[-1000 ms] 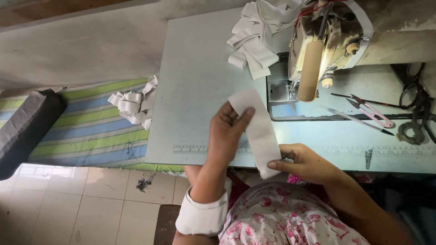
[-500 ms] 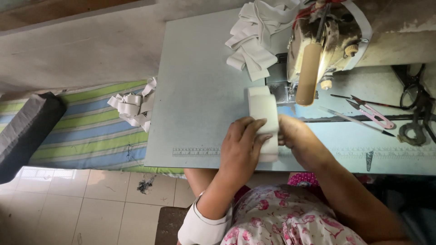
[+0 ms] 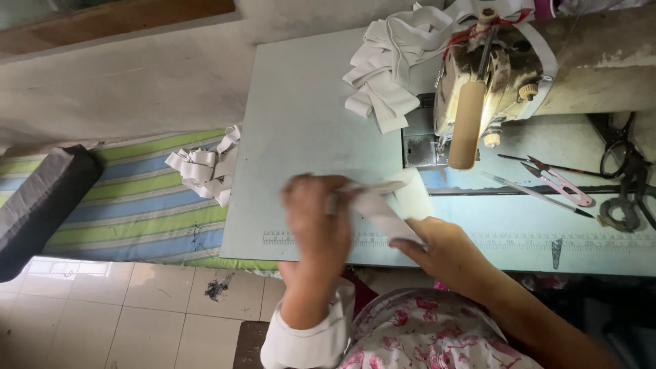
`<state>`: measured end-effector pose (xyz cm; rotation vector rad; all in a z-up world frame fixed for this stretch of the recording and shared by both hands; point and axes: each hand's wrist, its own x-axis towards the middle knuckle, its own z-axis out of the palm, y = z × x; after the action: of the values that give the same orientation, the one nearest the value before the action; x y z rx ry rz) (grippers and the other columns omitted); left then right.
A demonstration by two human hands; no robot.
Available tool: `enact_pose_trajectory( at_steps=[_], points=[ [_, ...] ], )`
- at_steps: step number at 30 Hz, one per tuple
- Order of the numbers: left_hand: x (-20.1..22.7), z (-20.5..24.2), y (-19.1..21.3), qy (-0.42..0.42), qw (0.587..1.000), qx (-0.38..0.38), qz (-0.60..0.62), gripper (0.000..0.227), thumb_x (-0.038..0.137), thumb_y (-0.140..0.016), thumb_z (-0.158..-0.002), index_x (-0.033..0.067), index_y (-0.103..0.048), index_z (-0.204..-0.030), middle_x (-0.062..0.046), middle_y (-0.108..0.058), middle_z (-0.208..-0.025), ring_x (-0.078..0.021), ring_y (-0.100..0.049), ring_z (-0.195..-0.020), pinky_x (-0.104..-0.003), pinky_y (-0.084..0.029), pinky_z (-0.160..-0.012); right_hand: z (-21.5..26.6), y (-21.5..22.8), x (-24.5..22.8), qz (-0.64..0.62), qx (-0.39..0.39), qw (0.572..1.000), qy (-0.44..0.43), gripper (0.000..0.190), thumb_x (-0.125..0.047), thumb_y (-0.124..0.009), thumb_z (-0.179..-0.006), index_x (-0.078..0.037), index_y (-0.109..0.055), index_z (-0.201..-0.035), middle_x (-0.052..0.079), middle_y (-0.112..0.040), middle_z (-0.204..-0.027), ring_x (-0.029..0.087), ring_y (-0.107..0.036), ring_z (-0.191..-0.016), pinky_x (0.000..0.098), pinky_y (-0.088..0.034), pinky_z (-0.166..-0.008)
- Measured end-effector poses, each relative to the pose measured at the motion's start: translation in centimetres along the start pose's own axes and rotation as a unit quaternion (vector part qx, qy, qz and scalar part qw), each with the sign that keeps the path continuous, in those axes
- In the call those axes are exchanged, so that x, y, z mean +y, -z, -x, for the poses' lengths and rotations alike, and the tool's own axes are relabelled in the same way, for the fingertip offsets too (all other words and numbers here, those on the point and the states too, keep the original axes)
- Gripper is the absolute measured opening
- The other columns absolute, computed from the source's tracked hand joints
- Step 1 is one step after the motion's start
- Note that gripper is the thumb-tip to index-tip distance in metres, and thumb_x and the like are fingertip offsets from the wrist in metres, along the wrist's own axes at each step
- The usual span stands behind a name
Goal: Preparing and aligning white fabric strips on a sewing table before further processing.
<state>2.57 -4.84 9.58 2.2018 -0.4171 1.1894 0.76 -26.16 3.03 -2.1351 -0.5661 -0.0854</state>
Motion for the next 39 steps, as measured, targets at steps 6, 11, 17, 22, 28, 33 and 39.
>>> enact_pose_trajectory(
  at_steps=[6, 11, 17, 22, 28, 33, 39],
  points=[
    [-4.0, -2.2, 5.3, 0.309, 0.928, 0.070, 0.197, 0.010, 0.015, -0.066, -0.096, 0.0139, -0.057, -0.099, 0.002, -0.060, -0.089, -0.0113, -0.058, -0.086, -0.025, -0.048, -0.082, 1.1, 3.5, 2.6, 0.101, 0.062, 0.967, 0.227, 0.017, -0.014, -0.079, -0.087, -0.006, -0.065, -0.084, 0.004, -0.064, -0.079, 0.026, -0.053, -0.064, 0.0417, -0.037, -0.063],
    [-4.7, -0.9, 3.9, 0.346, 0.889, 0.076, 0.289, 0.009, 0.012, -0.062, -0.097, 0.0137, -0.054, -0.102, -0.002, -0.066, -0.092, -0.0129, -0.063, -0.088, -0.027, -0.052, -0.086, 1.2, 5.9, 0.8, 0.038, 0.140, 0.982, 0.122, 0.009, -0.002, -0.070, -0.091, 0.004, -0.075, -0.097, 0.020, -0.072, -0.115, 0.032, -0.069, -0.111, 0.0421, -0.054, -0.108],
    [-5.0, -0.1, 3.6, 0.338, 0.878, 0.075, 0.332, 0.014, 0.018, -0.066, -0.097, 0.0146, -0.054, -0.103, -0.005, -0.070, -0.092, -0.0144, -0.064, -0.088, -0.028, -0.051, -0.089, 2.1, 5.5, 1.9, -0.040, 0.172, 0.983, 0.054, 0.006, -0.003, -0.080, -0.083, -0.002, -0.076, -0.088, 0.011, -0.076, -0.091, 0.020, -0.074, -0.090, 0.0289, -0.059, -0.087],
    [-4.2, 0.3, 4.6, 0.362, 0.905, 0.020, 0.222, 0.009, 0.012, -0.063, -0.095, 0.0137, -0.060, -0.104, 0.002, -0.059, -0.089, -0.0084, -0.054, -0.081, -0.023, -0.048, -0.077, 3.9, 4.7, 6.3, 0.085, 0.170, 0.982, 0.003, 0.040, -0.013, -0.083, -0.086, -0.012, -0.060, -0.119, 0.001, -0.073, -0.117, 0.012, -0.069, -0.103, 0.0264, -0.053, -0.089],
    [-4.7, 0.6, 4.9, 0.244, 0.961, -0.086, 0.097, 0.006, 0.011, -0.072, -0.094, 0.0150, -0.076, -0.094, 0.002, -0.062, -0.091, -0.0224, -0.062, -0.107, -0.029, -0.052, -0.090, 3.8, 7.3, 4.3, -0.065, 0.192, 0.977, 0.060, 0.021, 0.004, -0.064, -0.093, -0.011, -0.065, -0.109, 0.009, -0.068, -0.112, 0.033, -0.069, -0.125, 0.0450, -0.055, -0.114],
    [-6.2, 1.1, 2.3, 0.406, 0.875, -0.183, 0.191, 0.015, 0.022, -0.072, -0.094, 0.0109, -0.080, -0.100, 0.004, -0.050, -0.063, -0.0084, -0.043, -0.059, -0.024, -0.037, -0.057, 6.2, 7.7, 1.3, -0.348, 0.284, 0.892, 0.058, 0.022, -0.026, -0.071, -0.095, -0.013, -0.056, -0.104, 0.010, -0.067, -0.095, 0.021, -0.069, -0.089, 0.0342, -0.061, -0.092],
    [-5.6, 0.3, -1.2, 0.398, 0.793, -0.158, 0.433, 0.050, 0.055, -0.040, -0.103, 0.0116, -0.066, -0.098, 0.006, -0.043, -0.077, -0.0068, -0.037, -0.067, -0.022, -0.031, -0.061, 3.5, 8.6, -6.5, -0.161, -0.236, 0.923, 0.255, 0.034, -0.027, -0.039, -0.110, -0.011, -0.065, -0.096, 0.004, -0.068, -0.089, 0.023, -0.066, -0.079, 0.0359, -0.058, -0.070]
  ],
)
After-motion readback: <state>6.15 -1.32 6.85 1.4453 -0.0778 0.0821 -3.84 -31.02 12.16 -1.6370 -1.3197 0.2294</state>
